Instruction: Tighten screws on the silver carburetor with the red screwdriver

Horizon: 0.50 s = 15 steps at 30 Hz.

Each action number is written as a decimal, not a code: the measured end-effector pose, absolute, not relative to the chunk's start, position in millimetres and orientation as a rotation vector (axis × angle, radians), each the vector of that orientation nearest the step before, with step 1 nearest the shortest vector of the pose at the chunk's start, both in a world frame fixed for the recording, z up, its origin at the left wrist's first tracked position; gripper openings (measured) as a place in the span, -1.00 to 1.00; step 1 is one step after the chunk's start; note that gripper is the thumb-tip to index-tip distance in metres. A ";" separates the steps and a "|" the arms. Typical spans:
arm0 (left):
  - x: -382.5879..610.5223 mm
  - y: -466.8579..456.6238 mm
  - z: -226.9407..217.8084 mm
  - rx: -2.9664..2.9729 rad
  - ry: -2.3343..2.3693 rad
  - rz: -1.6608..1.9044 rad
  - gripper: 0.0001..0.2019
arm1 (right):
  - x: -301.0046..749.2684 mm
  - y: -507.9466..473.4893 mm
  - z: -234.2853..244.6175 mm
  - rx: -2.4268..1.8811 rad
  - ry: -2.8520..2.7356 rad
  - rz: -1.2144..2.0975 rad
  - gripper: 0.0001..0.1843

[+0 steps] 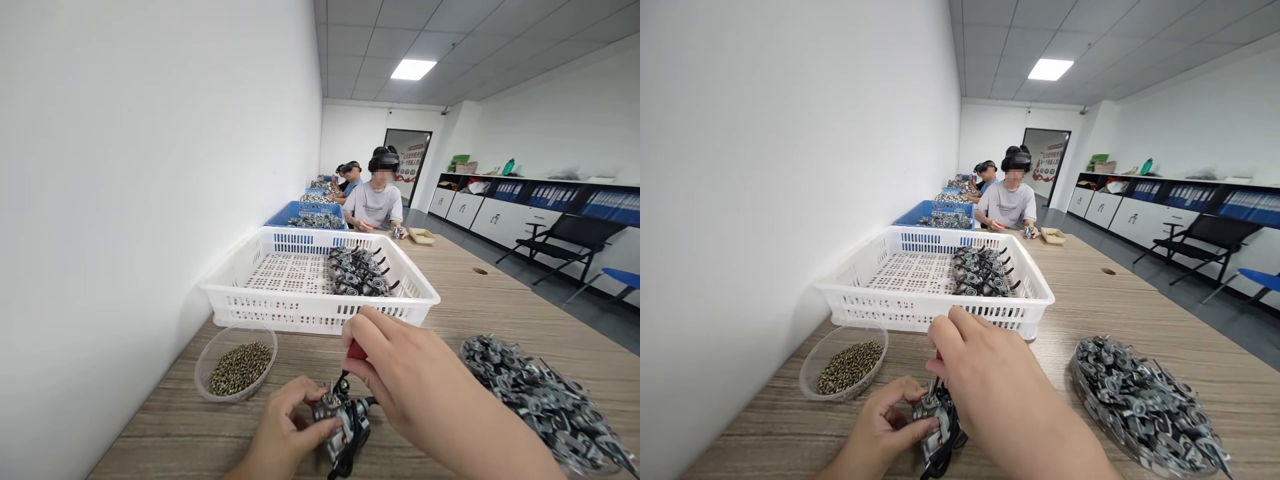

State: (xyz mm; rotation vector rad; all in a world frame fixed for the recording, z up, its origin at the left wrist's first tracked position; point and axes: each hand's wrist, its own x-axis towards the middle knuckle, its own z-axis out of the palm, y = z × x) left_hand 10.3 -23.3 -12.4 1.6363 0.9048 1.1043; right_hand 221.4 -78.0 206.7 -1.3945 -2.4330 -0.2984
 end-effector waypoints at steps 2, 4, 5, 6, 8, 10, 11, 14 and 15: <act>9.3 -22.6 -13.0 1.660 0.892 1.118 -0.75 | 225.8 -79.8 210.2 -1.410 -2.436 -0.188 -0.76; 8.2 -21.7 -13.8 1.684 0.879 1.143 -0.75 | 231.3 -83.5 214.4 -1.400 -2.441 -0.025 -0.74; 7.8 -21.4 -14.1 1.692 0.871 1.156 -0.75 | 234.5 -85.4 216.5 -1.374 -2.452 0.074 -0.71; 7.6 -21.1 -14.4 1.699 0.863 1.170 -0.75 | 237.6 -86.7 218.3 -1.347 -2.464 0.168 -0.69; 7.9 -20.9 -14.4 1.699 0.857 1.182 -0.75 | 243.2 -87.3 220.5 -1.309 -2.473 0.297 -0.64; 8.9 -21.4 -13.6 1.681 0.870 1.171 -0.73 | 246.6 -85.0 220.7 -1.311 -2.456 0.341 -0.55; 9.5 -21.8 -12.9 1.668 0.883 1.162 -0.73 | 247.1 -83.3 220.3 -1.312 -2.441 0.343 -0.50; 11.3 -23.2 -10.2 1.640 0.916 1.138 -0.75 | 244.3 -79.6 218.8 -1.267 -2.439 0.310 -0.45; 11.8 -23.6 -9.4 1.636 0.922 1.135 -0.75 | 242.6 -79.2 218.3 -1.252 -2.449 0.273 -0.48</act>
